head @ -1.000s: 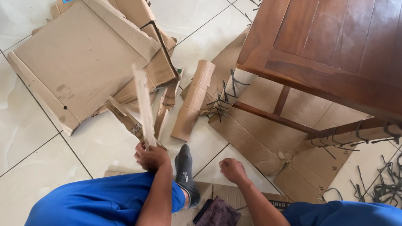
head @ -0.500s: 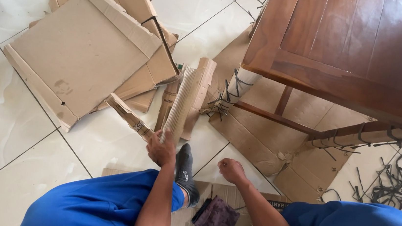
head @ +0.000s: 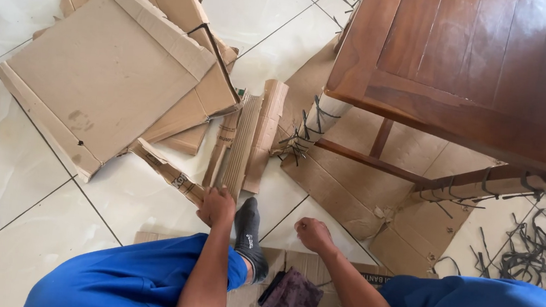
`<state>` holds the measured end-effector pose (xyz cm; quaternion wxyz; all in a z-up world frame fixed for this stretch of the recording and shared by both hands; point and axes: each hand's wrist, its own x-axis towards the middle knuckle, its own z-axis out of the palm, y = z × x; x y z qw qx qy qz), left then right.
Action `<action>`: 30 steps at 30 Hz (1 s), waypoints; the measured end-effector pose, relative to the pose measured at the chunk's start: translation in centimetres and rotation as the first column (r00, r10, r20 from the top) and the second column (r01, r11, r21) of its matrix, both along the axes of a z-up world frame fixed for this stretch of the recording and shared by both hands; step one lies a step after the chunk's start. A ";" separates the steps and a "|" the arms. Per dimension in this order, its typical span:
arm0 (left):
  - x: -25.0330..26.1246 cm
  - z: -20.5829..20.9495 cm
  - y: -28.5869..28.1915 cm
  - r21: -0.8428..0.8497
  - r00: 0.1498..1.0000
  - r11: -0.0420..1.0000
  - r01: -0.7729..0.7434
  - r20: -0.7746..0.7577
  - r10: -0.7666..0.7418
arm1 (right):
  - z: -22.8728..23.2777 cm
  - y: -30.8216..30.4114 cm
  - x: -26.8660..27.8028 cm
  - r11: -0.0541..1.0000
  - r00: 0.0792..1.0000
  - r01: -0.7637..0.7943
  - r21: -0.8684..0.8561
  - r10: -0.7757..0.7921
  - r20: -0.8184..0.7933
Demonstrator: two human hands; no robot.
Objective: Wrapping the legs of a wooden chair with cardboard and plastic straps for protection.
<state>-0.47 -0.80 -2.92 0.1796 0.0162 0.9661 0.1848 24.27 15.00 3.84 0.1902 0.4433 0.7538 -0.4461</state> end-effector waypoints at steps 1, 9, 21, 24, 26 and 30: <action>0.0 0.0 -0.1 0.005 0.997 0.999 -0.034 -0.074 0.035 | -0.2 0.0 0.1 1.000 1.000 -0.005 -0.003 0.005 -0.003; 0.6 5.6 0.7 0.387 0.990 0.922 -0.030 -0.116 0.081 | -0.4 -0.2 -0.2 0.999 1.000 -0.023 0.032 0.023 0.000; 6.7 13.2 2.4 0.533 0.893 0.812 0.239 -0.449 0.031 | -1.4 -0.2 -0.6 0.998 0.998 -0.049 0.045 0.050 -0.023; 8.2 8.3 2.8 0.434 0.821 0.791 0.432 -0.552 -0.145 | -1.4 -0.7 -1.8 0.999 0.994 0.037 -0.040 -0.041 -0.102; 9.9 4.9 2.9 0.318 0.710 0.768 0.556 -0.661 -0.240 | 0.0 -1.1 -3.3 0.986 0.976 0.117 -0.119 -0.137 -0.172; 14.5 4.6 2.5 0.069 0.427 0.648 0.758 -0.804 -0.414 | 8.3 -1.2 -6.7 0.786 0.778 0.402 -0.469 -0.564 -0.278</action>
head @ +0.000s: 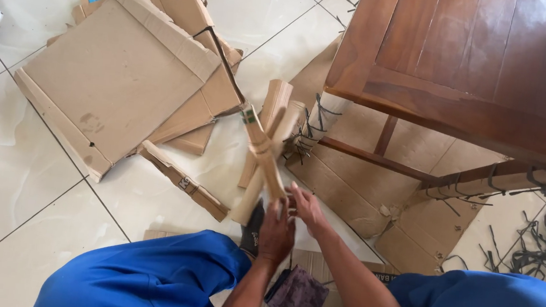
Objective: Wrapping the legs of a wooden chair with cardboard and plastic straps for protection.
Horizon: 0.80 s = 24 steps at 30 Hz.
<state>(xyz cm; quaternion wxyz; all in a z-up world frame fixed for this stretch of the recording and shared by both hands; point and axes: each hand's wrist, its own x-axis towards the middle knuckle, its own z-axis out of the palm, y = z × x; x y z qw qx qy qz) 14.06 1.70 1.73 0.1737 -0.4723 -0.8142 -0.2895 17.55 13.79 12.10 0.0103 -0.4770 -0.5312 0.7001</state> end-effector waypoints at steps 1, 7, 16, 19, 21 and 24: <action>1.2 0.5 -0.2 -0.020 0.994 0.995 0.097 -0.053 -0.098 | 3.1 0.1 -0.6 1.000 0.999 -0.004 0.020 0.005 -0.048; 4.9 7.7 0.1 -0.115 0.765 0.777 0.620 0.312 -0.564 | -0.2 3.0 0.2 0.916 0.917 -0.295 0.272 0.192 0.351; -2.8 5.8 1.4 -0.602 0.913 0.759 0.247 0.407 0.026 | -2.0 4.8 6.1 0.804 0.917 -0.352 0.480 0.193 0.349; -4.3 0.1 1.7 -0.471 0.890 0.875 0.116 0.439 0.118 | -3.5 5.2 8.5 0.794 0.894 -0.386 0.470 0.197 0.403; -5.1 2.0 2.2 -0.466 0.886 0.884 0.034 0.423 0.189 | -5.9 5.2 10.1 0.814 0.878 -0.387 0.432 0.182 0.443; -6.6 2.0 1.6 -0.409 0.866 0.901 -0.145 0.388 0.316 | -6.6 4.6 11.2 0.844 0.832 -0.411 0.345 0.192 0.521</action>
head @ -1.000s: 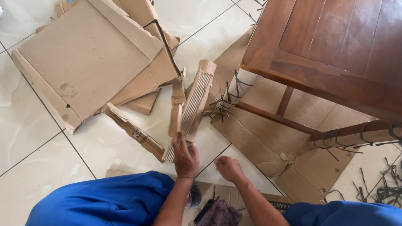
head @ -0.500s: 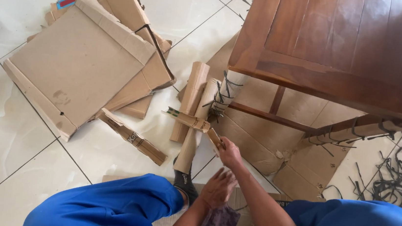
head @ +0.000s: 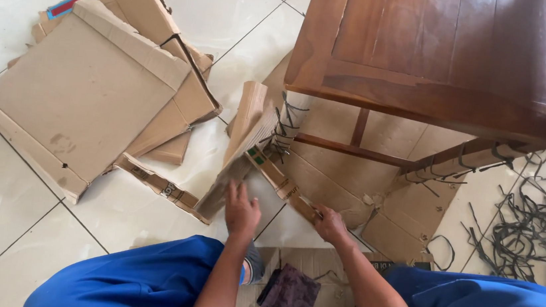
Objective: Wrapping the legs of a wooden chair with cardboard and plastic straps for protection.
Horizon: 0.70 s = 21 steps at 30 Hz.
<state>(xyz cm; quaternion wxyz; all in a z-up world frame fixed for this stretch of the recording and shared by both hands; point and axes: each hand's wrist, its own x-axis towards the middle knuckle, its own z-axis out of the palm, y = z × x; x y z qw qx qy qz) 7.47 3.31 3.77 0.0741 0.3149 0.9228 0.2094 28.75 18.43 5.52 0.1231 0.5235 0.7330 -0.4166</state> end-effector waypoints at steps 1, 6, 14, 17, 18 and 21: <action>-0.7 -0.5 -0.3 0.061 0.995 0.994 -0.092 -0.043 0.094 | 0.3 -0.1 0.0 1.000 0.999 -0.010 -0.027 0.012 0.046; -3.3 -4.0 -3.0 0.262 0.838 0.819 -0.511 -0.062 0.542 | -0.2 -0.9 -0.4 0.993 0.992 -0.114 -0.007 0.114 0.046; -5.0 -6.1 -5.0 -0.094 0.388 0.506 -0.858 0.527 0.756 | -1.9 -1.9 -2.0 0.958 0.957 -0.286 0.018 0.285 0.054; -4.8 -6.9 -5.0 -0.104 0.379 0.529 -0.842 0.583 0.719 | -0.6 -2.5 -2.8 0.955 0.955 -0.295 0.026 0.294 0.026; -4.9 -6.2 -4.7 -0.093 0.370 0.521 -0.848 0.601 0.708 | 0.1 -2.7 -3.3 0.957 0.957 -0.289 0.021 0.289 0.014; -4.8 -4.8 -4.5 -0.073 0.349 0.503 -0.861 0.634 0.690 | 2.1 -3.3 -4.2 0.954 0.954 -0.300 0.005 0.300 -0.001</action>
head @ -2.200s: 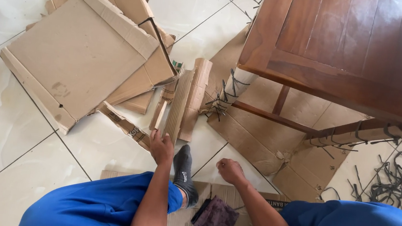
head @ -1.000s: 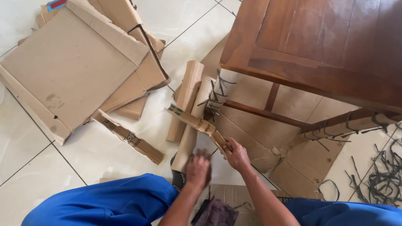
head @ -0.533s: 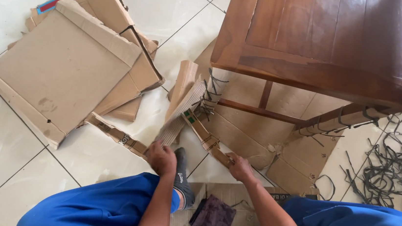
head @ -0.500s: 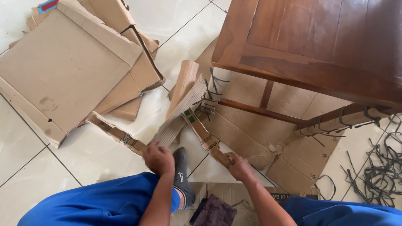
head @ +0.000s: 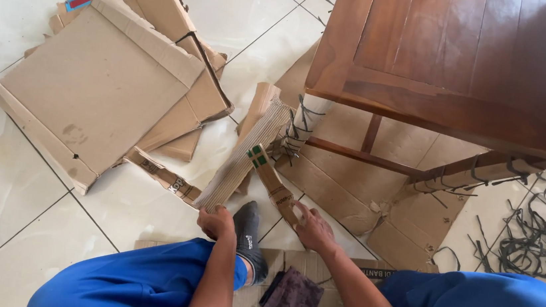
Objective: Wrapping the legs of a wooden chair with cardboard and plastic straps for protection.
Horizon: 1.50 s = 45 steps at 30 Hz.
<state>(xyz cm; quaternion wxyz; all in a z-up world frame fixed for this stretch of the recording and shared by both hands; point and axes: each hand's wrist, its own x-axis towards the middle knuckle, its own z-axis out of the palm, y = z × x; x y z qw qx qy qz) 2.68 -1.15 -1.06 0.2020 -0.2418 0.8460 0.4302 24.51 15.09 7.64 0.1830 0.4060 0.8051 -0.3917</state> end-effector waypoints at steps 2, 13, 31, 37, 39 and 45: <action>0.0 0.7 0.1 0.021 1.000 1.000 -0.016 0.000 0.016 | 0.9 -0.4 -0.4 1.000 1.000 -0.018 -0.009 0.018 -0.002; 0.4 2.5 -0.5 0.084 0.963 0.987 -0.137 -0.221 0.152 | 2.2 -1.7 -1.2 0.980 0.968 -0.190 0.053 0.196 -0.153; 1.6 -1.0 0.3 -0.060 0.978 0.996 -0.065 -0.202 0.051 | -0.2 -1.2 -0.8 0.993 0.987 -0.087 -0.077 0.075 -0.142; 0.4 2.8 0.7 0.068 0.883 0.963 -0.262 -0.386 0.268 | -2.5 -0.8 -1.2 0.999 0.993 0.024 -0.039 -0.028 -0.114; 0.0 3.3 0.8 0.090 0.852 0.952 -0.292 -0.427 0.302 | -2.4 -0.8 -1.3 0.998 0.993 0.045 -0.035 -0.049 -0.107; 0.4 6.9 1.5 0.188 0.803 0.931 -0.312 -0.472 0.364 | -2.5 -0.5 -1.8 0.999 0.999 -0.016 0.037 0.018 -0.046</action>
